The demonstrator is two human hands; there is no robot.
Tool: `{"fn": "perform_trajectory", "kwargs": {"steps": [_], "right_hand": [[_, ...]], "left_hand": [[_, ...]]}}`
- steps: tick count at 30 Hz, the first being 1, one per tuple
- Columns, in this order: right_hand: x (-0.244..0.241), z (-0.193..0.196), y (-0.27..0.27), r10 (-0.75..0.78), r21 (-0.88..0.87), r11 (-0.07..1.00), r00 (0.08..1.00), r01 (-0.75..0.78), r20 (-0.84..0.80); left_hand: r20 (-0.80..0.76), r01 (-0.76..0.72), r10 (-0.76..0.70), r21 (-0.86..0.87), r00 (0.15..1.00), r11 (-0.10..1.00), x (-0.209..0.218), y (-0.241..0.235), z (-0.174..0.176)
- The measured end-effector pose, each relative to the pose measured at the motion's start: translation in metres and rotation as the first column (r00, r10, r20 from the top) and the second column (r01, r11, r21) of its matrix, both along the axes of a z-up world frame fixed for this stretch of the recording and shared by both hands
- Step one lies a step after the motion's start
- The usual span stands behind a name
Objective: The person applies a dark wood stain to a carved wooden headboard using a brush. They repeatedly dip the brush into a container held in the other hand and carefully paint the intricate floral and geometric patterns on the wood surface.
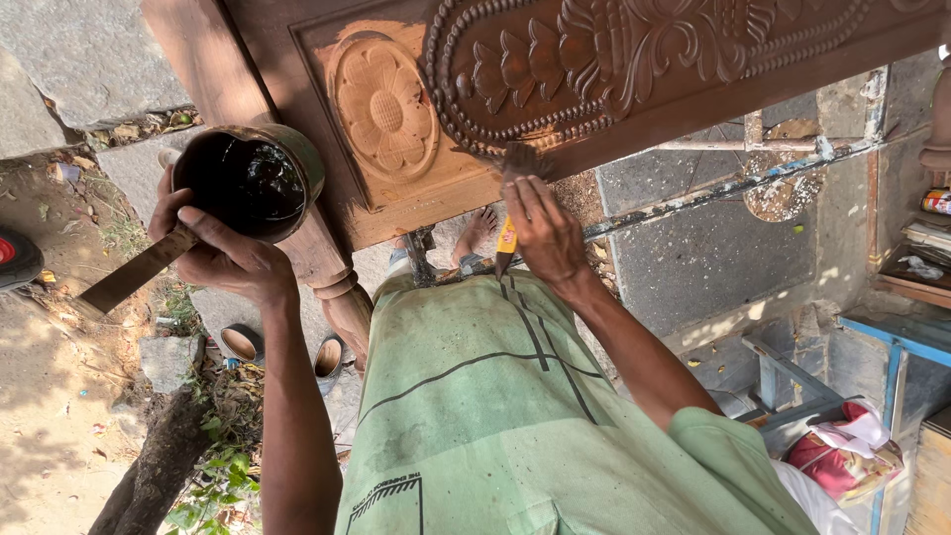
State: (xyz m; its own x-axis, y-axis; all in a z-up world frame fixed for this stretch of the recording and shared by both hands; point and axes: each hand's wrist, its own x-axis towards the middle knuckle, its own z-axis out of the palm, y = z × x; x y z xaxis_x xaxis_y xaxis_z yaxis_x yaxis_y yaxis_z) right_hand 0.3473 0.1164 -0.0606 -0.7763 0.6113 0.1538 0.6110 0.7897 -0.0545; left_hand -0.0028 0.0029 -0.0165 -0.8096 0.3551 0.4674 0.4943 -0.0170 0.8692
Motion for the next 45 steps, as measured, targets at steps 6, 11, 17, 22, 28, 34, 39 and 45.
{"fn": "perform_trajectory", "kwargs": {"steps": [6, 11, 17, 22, 28, 34, 39, 45], "right_hand": [[-0.013, -0.003, 0.002, -0.015, -0.028, 1.000, 0.999, 0.014, -0.029], [-0.058, -0.011, -0.005, 0.231, -0.021, 0.971, 0.959, -0.237, -0.162], [0.003, 0.007, 0.016, -0.074, -0.308, 0.951, 0.975, 0.006, -0.210], [0.064, 0.028, 0.049, -0.167, -0.188, 0.972, 0.975, 0.138, -0.149], [0.045, 0.015, 0.037, -0.080, -0.136, 0.988, 0.996, 0.075, -0.035], [0.020, -0.010, 0.015, 0.167, -0.194, 0.962, 0.976, -0.192, -0.138], [0.075, 0.011, 0.047, -0.200, -0.319, 0.939, 0.956, 0.126, -0.213], [0.094, 0.039, 0.080, -0.399, -0.320, 0.906, 0.809, 0.277, -0.431]], "left_hand": [[0.023, 0.011, -0.012, 0.029, 1.000, 1.000, 0.001, 0.003, 0.003], [-0.003, 0.003, -0.003, -0.016, 1.000, 1.000, 0.002, 0.002, 0.007], [0.015, 0.003, -0.003, 0.006, 1.000, 1.000, 0.001, 0.003, 0.006], [0.003, -0.026, 0.026, -0.009, 1.000, 1.000, 0.001, 0.003, 0.004], [-0.003, -0.023, 0.023, -0.010, 1.000, 1.000, 0.003, 0.002, 0.003], [0.021, 0.001, -0.001, 0.017, 1.000, 1.000, 0.002, 0.003, 0.003], [0.029, -0.027, 0.027, -0.009, 0.999, 1.000, 0.001, 0.001, -0.002], [0.042, -0.037, 0.036, 0.010, 0.998, 0.999, -0.001, 0.001, -0.006]]}}
